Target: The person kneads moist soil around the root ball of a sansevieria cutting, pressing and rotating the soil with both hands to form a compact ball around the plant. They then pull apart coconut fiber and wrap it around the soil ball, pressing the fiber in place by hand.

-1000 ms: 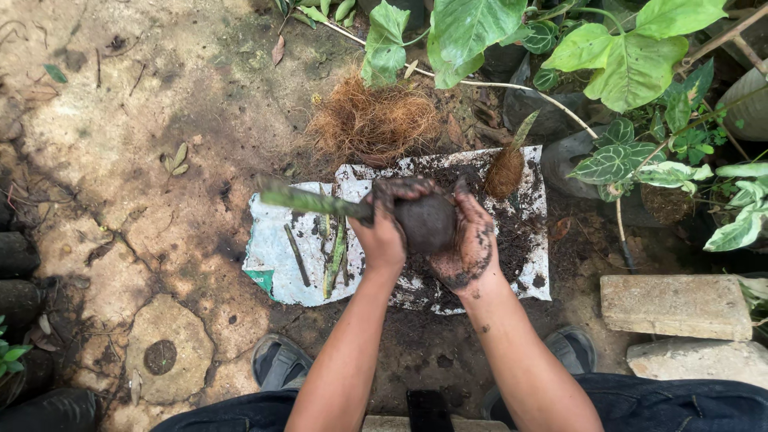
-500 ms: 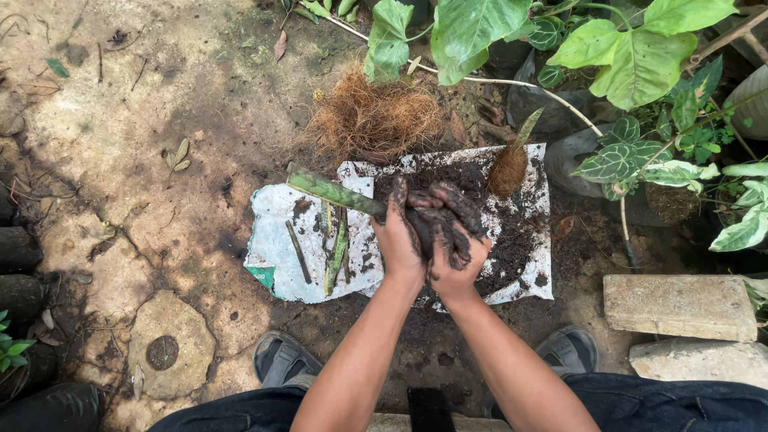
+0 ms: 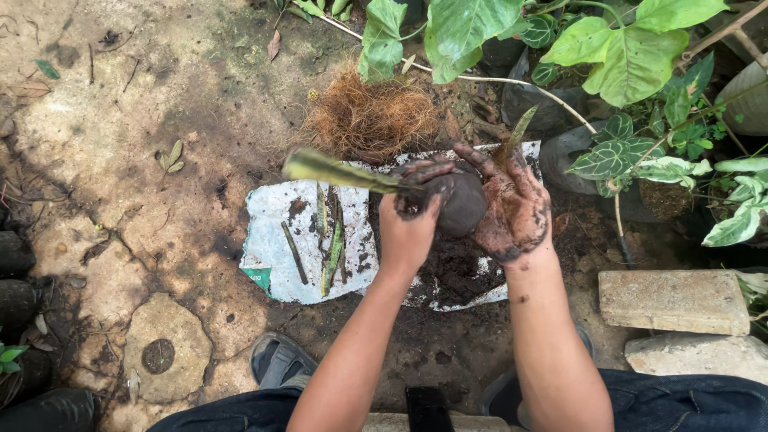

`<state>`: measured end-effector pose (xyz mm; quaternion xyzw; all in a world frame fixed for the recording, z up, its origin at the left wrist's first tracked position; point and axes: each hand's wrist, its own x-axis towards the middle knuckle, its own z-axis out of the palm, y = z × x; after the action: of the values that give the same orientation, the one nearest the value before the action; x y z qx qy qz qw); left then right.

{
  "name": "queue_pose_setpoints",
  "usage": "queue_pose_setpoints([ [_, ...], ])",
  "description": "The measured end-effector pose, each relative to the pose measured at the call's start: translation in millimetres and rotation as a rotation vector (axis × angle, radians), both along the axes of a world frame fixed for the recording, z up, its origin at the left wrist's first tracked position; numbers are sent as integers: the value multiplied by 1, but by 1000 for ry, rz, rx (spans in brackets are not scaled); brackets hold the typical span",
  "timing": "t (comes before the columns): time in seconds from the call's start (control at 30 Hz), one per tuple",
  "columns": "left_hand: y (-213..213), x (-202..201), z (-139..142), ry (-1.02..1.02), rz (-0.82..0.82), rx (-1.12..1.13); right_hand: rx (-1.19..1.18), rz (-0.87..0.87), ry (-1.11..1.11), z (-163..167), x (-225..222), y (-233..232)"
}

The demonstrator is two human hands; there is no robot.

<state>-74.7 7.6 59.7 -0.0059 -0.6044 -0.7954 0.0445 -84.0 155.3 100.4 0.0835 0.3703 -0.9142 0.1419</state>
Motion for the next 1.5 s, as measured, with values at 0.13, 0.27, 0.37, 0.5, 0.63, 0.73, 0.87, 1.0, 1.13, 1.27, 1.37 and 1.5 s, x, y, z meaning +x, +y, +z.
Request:
queue_pose_setpoints([
  [0.13,1,8,-23,-355,22,587,175,-43,-256,-6,6,-12],
  [0.27,7,9,-53,-207,35,574,386,-84,17,-29,11,-35],
  [0.37,9,11,-65,-145,104,374,316,-77,134,-44,18,-30],
  [0.5,10,17,-65,33,74,284,293,-178,139,-76,20,-29],
  [0.63,11,18,-51,75,78,271,627,-269,-41,-101,21,-30],
  [0.73,10,16,-35,-22,90,251,399,-237,140,-95,20,-33],
  [0.87,2,12,-11,192,-46,14,44,-278,-138,-59,8,-33],
  [1.0,5,9,9,151,-60,-107,-126,-339,-275,-37,3,-30],
  [1.13,-3,3,12,-186,-29,-36,300,-170,-216,-48,6,-32],
  [1.27,-24,-16,0,-604,67,573,383,-48,232,-65,3,-36],
  [1.37,-22,-13,-16,-460,54,455,340,-126,237,-73,4,-37],
  [1.5,6,1,-33,-338,71,118,257,-252,146,-85,12,-36],
])
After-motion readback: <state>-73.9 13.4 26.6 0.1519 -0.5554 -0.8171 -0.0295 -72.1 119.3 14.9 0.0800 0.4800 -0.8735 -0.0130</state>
